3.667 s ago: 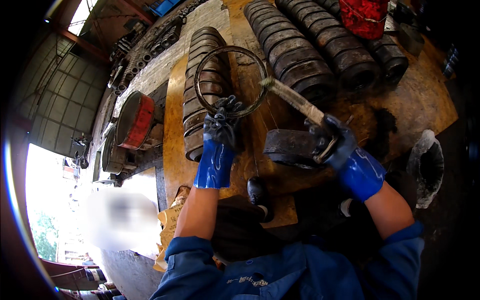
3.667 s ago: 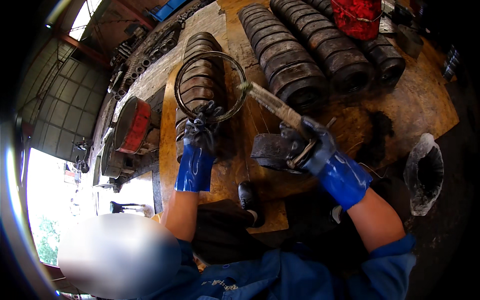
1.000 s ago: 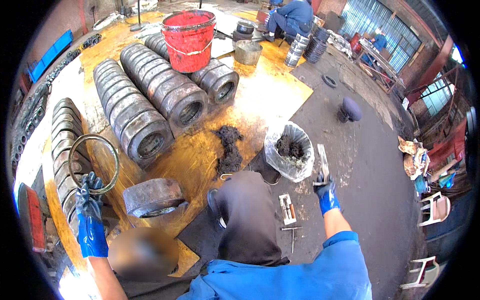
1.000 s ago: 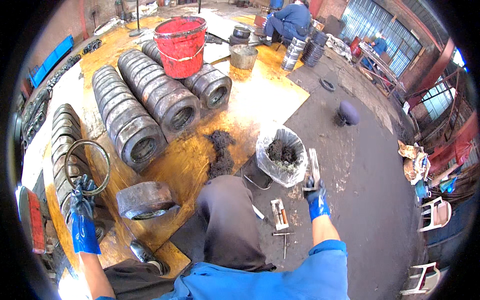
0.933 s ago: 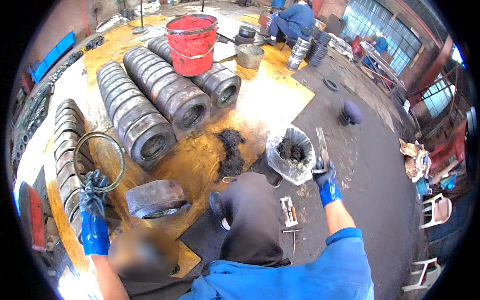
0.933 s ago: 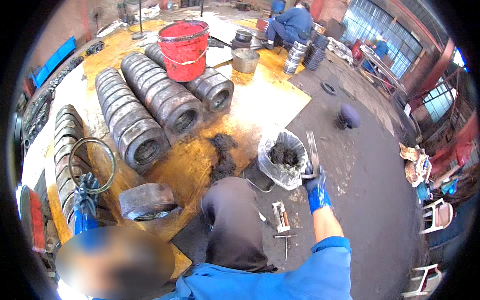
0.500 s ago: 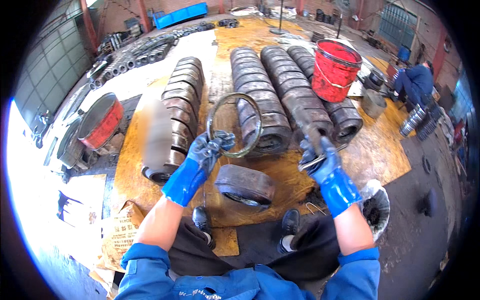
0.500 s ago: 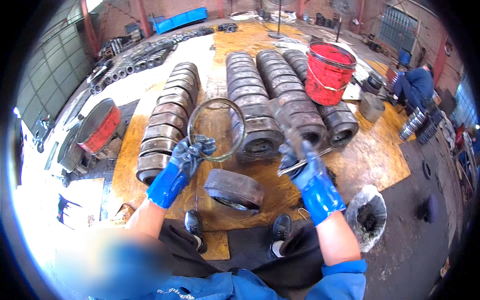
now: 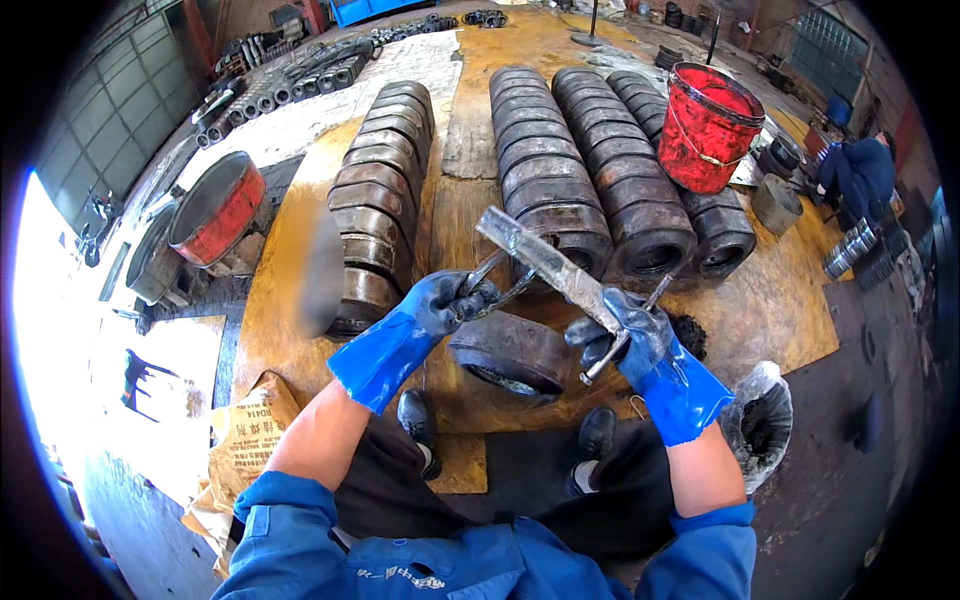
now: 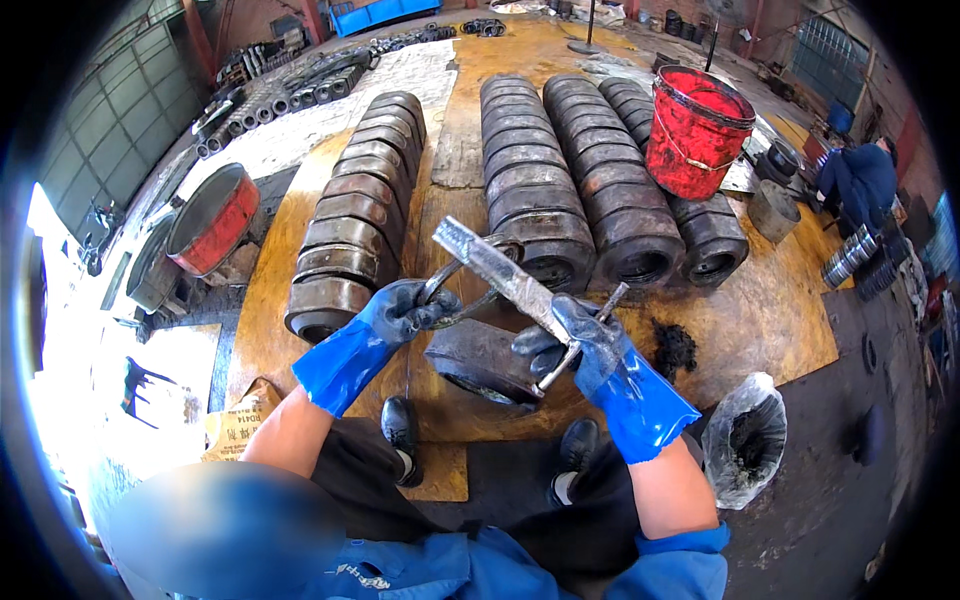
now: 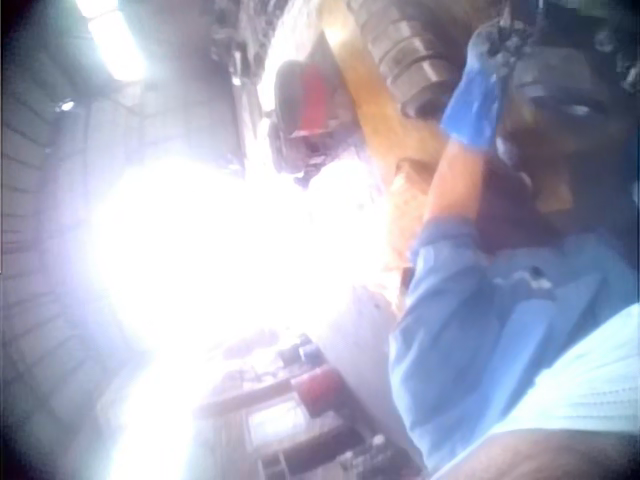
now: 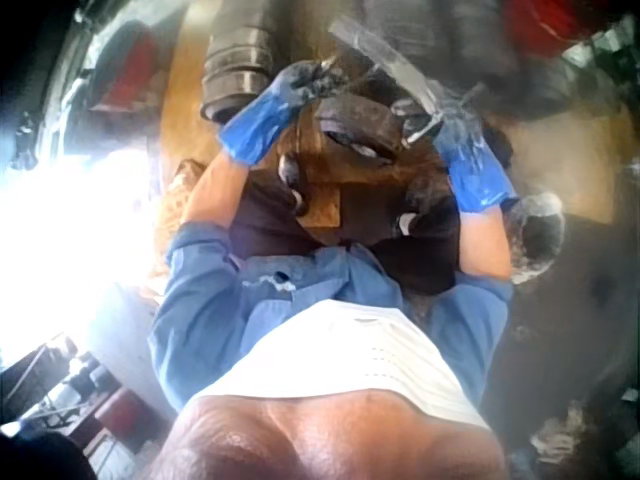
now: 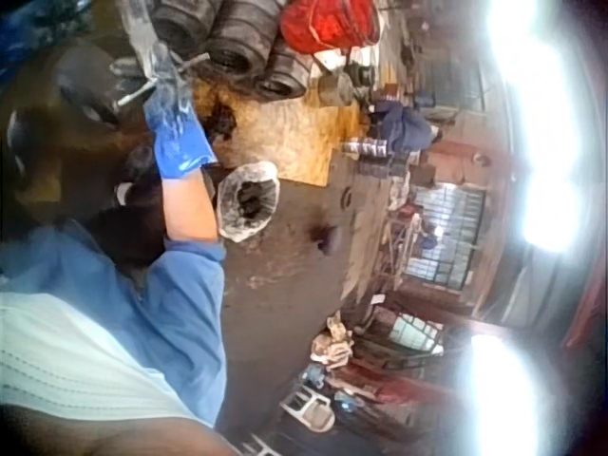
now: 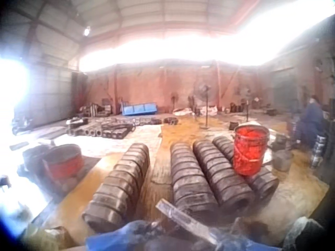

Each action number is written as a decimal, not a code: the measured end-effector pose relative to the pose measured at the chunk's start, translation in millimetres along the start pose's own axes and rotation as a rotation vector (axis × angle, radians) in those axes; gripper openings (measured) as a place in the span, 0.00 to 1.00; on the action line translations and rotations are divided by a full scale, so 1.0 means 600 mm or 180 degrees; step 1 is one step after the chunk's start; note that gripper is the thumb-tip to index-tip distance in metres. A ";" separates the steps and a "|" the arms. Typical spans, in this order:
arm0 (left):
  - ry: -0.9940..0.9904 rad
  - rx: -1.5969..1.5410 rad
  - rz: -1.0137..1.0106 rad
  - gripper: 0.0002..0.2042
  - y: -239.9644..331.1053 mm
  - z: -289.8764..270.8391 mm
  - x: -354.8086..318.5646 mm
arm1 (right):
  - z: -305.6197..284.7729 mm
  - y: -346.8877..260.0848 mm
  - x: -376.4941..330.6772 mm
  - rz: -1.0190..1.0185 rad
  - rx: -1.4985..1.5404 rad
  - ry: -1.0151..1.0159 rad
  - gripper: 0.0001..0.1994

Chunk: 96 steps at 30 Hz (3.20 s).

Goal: The person applies a dark sealant to a circular metal ring using a putty knife, then places the ring into a cylindrical metal housing. They repeat the process of scooping sealant and applying it to the ring and housing interior.

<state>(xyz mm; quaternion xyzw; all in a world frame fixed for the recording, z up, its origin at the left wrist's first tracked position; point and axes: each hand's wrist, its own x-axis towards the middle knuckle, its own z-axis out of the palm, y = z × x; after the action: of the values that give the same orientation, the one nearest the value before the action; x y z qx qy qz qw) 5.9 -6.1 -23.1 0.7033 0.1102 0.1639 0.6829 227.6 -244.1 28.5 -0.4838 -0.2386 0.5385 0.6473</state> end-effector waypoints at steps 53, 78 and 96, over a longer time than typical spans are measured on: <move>0.0480 0.1745 -0.0264 0.27 0.074 0.045 0.029 | -0.038 0.026 0.006 -0.0622 0.0520 -0.0384 0.23; 0.0943 0.0938 -0.0966 0.13 0.046 -0.032 0.031 | -0.054 -0.001 -0.040 -0.2220 -0.4157 0.0446 0.08; 0.1060 0.1172 -0.1194 0.10 0.041 -0.029 -0.003 | -0.038 0.007 -0.015 -0.2076 -0.5020 0.0534 0.18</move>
<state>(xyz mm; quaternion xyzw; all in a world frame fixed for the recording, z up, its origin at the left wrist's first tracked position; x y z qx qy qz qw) -3.9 8.5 1.7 0.7461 0.3763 0.1253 0.5349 241.9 -261.2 17.4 -0.7380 -0.6219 -0.0355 0.2597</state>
